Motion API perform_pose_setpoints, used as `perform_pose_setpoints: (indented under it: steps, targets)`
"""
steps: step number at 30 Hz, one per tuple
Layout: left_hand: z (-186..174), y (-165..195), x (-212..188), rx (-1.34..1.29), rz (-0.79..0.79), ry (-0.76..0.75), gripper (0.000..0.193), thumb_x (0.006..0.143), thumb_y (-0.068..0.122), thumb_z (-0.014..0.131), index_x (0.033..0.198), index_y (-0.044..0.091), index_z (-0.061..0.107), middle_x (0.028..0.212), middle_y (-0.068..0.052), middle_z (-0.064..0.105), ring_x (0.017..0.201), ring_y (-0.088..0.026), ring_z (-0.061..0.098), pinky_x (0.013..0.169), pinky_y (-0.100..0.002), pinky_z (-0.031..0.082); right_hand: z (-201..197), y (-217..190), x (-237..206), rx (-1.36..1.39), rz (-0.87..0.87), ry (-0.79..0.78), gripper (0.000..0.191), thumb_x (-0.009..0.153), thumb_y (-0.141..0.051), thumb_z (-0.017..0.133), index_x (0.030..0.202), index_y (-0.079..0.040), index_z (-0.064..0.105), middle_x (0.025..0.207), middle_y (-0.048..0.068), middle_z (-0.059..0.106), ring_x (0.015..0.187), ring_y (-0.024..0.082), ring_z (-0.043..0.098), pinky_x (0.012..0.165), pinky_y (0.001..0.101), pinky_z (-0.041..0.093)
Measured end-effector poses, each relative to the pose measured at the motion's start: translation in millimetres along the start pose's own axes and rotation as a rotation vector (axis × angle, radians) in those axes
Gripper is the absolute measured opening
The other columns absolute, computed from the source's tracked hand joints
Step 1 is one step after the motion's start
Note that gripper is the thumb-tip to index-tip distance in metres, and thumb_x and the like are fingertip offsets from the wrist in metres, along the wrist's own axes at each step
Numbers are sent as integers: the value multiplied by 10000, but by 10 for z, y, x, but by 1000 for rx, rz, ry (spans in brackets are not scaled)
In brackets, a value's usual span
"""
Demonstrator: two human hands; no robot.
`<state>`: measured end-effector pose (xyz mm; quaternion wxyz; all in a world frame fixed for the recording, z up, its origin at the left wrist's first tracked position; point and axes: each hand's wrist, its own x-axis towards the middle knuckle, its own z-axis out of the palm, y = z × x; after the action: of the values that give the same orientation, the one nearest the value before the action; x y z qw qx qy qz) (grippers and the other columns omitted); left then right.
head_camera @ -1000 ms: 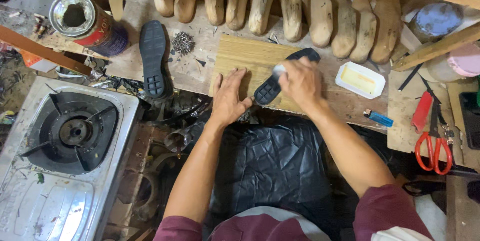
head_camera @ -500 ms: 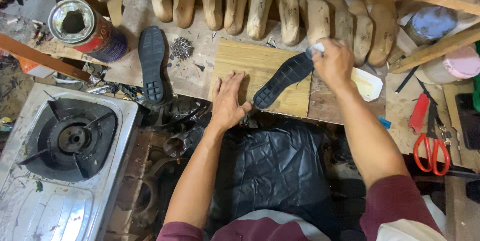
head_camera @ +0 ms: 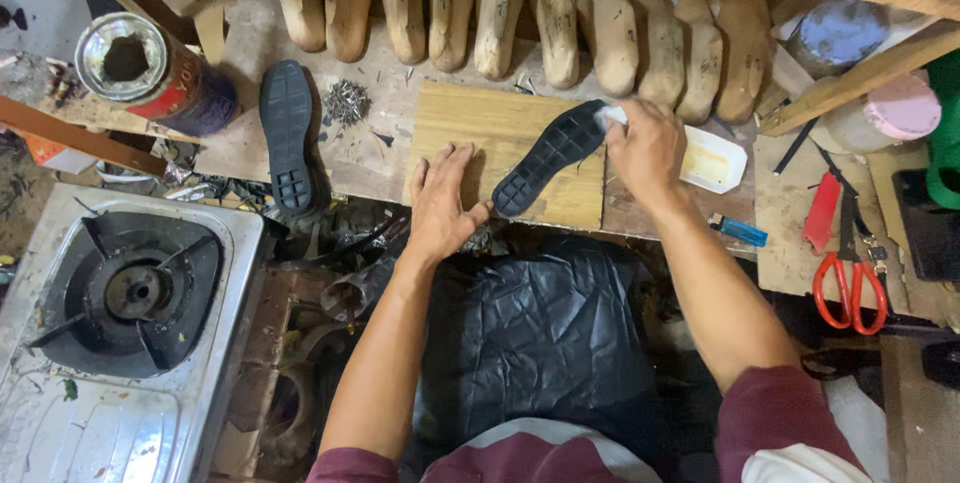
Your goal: The person repeatedly applies a yellowish substance from a small container onto black shoe soles using a brush. They work on multiple soles one at a time, placing each treated sole into a stack on the workbench.
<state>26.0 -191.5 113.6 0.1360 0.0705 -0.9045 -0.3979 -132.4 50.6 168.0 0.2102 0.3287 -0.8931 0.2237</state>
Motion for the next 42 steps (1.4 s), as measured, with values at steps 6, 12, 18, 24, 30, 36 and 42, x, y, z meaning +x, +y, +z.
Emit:
perform_pose_setpoints:
  steps: [6,12,18,24,30,36,42]
  targets:
    - [-9,28,6,4,-9,-20,881,706,219,830,1489,60,459,1526,-158,500,1510,-290,334,1243,-487,133,139,-394,-416,136,-205,-142,161,883,-88,708,1040,-109,740,952,110,746,862,282,654,807,472,491]
    - [-1,16,-19,4,4,-22,855,728,214,827,1489,61,467,1538,-156,502,1521,-291,329,1253,-489,120,83,128,-50,39,-19,-35,223,898,-109,725,1118,-72,739,954,160,731,901,333,665,809,468,514]
    - [6,29,9,-2,-16,-21,873,710,217,832,1486,68,459,1525,-161,500,1511,-289,327,1246,-485,128,11,444,336,42,-51,-57,201,905,-65,682,1097,-83,741,1012,163,743,933,338,685,798,465,535]
    - [1,-7,22,-16,-13,-4,867,714,212,833,1487,76,465,1533,-169,495,1518,-295,326,1245,-484,133,15,403,436,-41,-114,-79,217,888,-61,656,1089,-75,736,1019,140,737,953,348,670,855,473,525]
    - [-6,13,24,-23,2,5,870,700,201,835,1479,80,467,1528,-162,507,1509,-298,334,1243,-490,132,37,473,479,-137,-124,-106,254,866,-59,640,1097,-102,737,1038,122,733,983,338,666,875,475,509]
    - [-14,14,16,-27,-1,-14,886,682,183,833,1484,78,472,1522,-157,512,1506,-299,332,1242,-499,122,11,456,287,-57,-131,-114,206,907,-73,666,1101,-100,731,1025,134,722,984,344,659,892,484,503]
    - [15,-19,16,-44,-10,-18,876,691,196,825,1486,81,476,1525,-154,510,1517,-288,337,1246,-489,126,-12,66,-252,87,-59,-175,171,919,-99,695,1086,-79,724,993,125,734,920,289,691,816,434,528]
